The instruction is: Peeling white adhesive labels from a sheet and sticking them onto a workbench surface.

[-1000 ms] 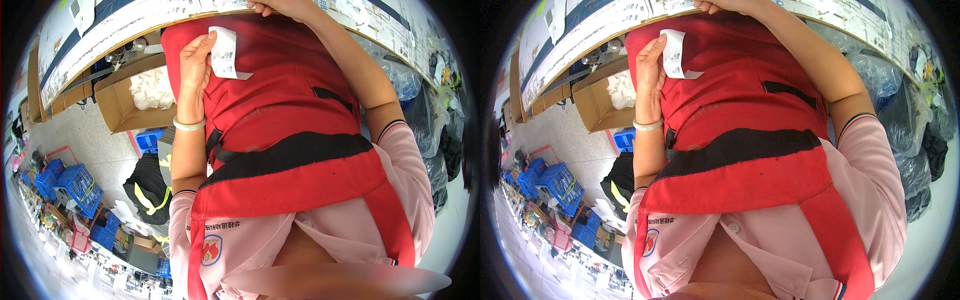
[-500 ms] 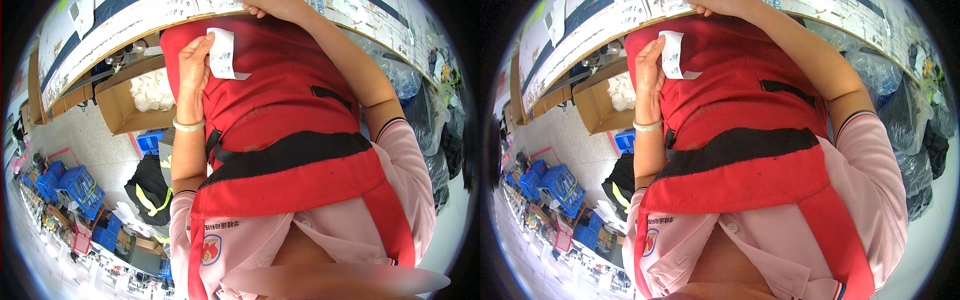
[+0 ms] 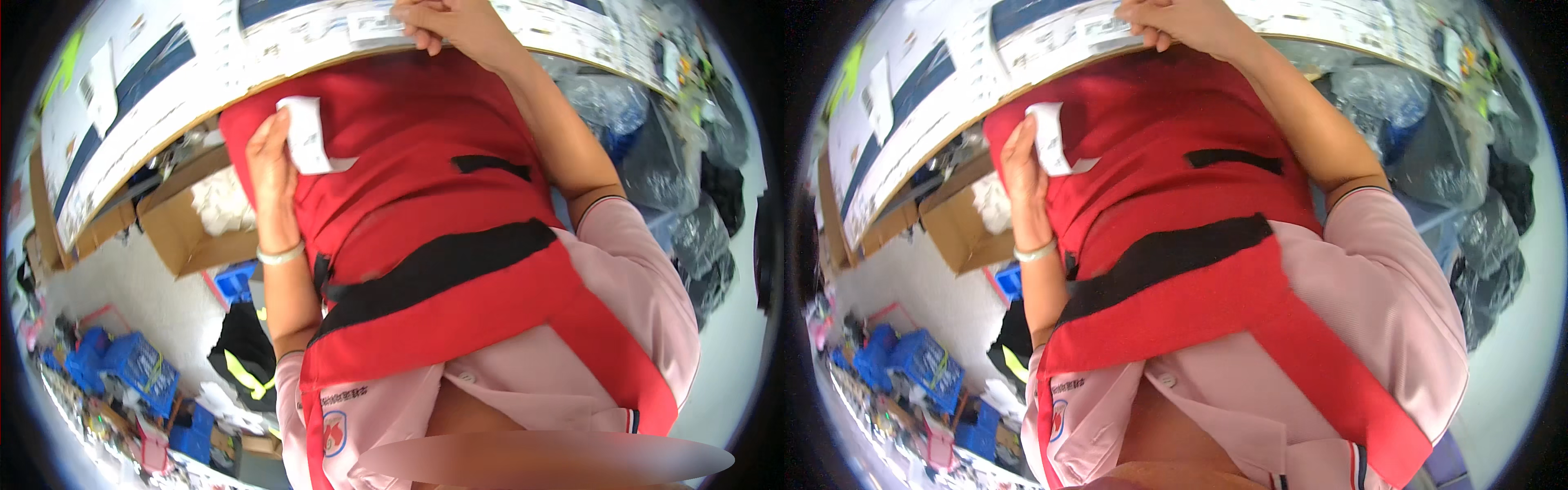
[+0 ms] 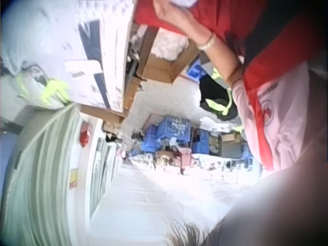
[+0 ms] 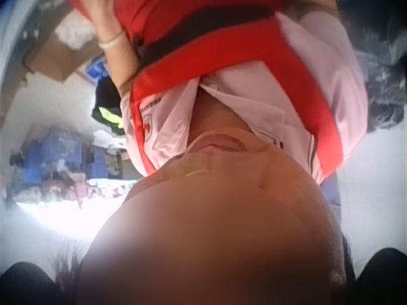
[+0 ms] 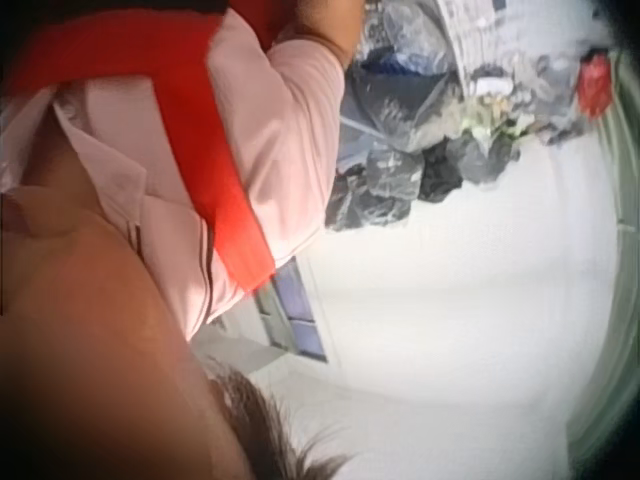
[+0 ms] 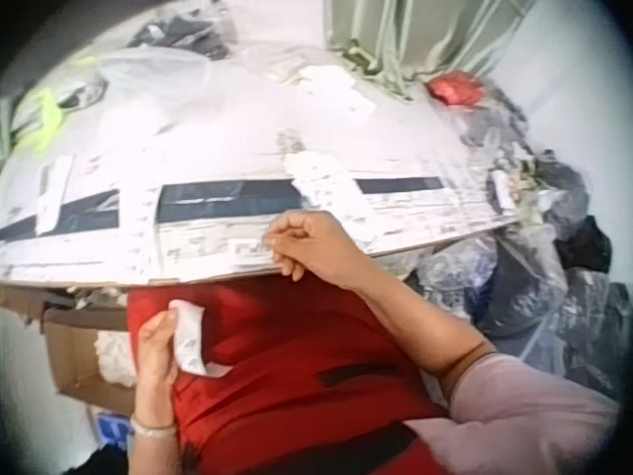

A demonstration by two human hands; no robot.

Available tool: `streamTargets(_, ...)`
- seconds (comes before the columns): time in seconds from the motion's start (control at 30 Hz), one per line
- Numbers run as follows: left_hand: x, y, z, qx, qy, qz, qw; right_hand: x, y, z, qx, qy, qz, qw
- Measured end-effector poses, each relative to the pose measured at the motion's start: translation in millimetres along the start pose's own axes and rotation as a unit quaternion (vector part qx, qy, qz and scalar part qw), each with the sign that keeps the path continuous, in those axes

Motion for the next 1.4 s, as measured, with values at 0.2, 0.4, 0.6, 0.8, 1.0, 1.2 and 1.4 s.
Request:
streamTargets(0.2,-1,-11,-3,0.028,0.0,0.024,0.999,34,142,-63,0.239,-0.014,-0.247,0.939)
streamTargets(0.4,7,-5,-4,0.043,-0.026,0.018,0.999,41,100,-34,0.441,-0.031,-0.315,0.84)
streamTargets(0.6,29,-30,-12,0.037,-0.092,-0.021,0.995,42,-18,1,0.245,-0.025,0.011,0.969)
streamTargets(0.8,37,-49,-13,0.009,-0.157,-0.037,0.987,38,-88,-2,0.094,-0.018,0.204,0.974)
streamTargets(1.0,48,-54,-39,-0.189,-0.204,0.092,0.956,37,-89,-7,0.053,-0.022,0.211,0.976)
streamTargets(1.2,36,-38,-29,-0.253,-0.036,0.146,0.956,37,-92,-18,-0.013,-0.011,0.163,0.986)
streamTargets(1.4,30,-42,-20,-0.301,0.013,0.15,0.941,28,-87,-21,0.084,0.109,0.12,0.983)
Point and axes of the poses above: each hand's wrist, its own x-axis away from the middle knuckle, its own y-axis out of the back of the hand, z = x × y, the point moved 1 cm from there along -x, towards the middle knuckle, and after that the axes turned 4 degrees about x, right-handed, at the moved point
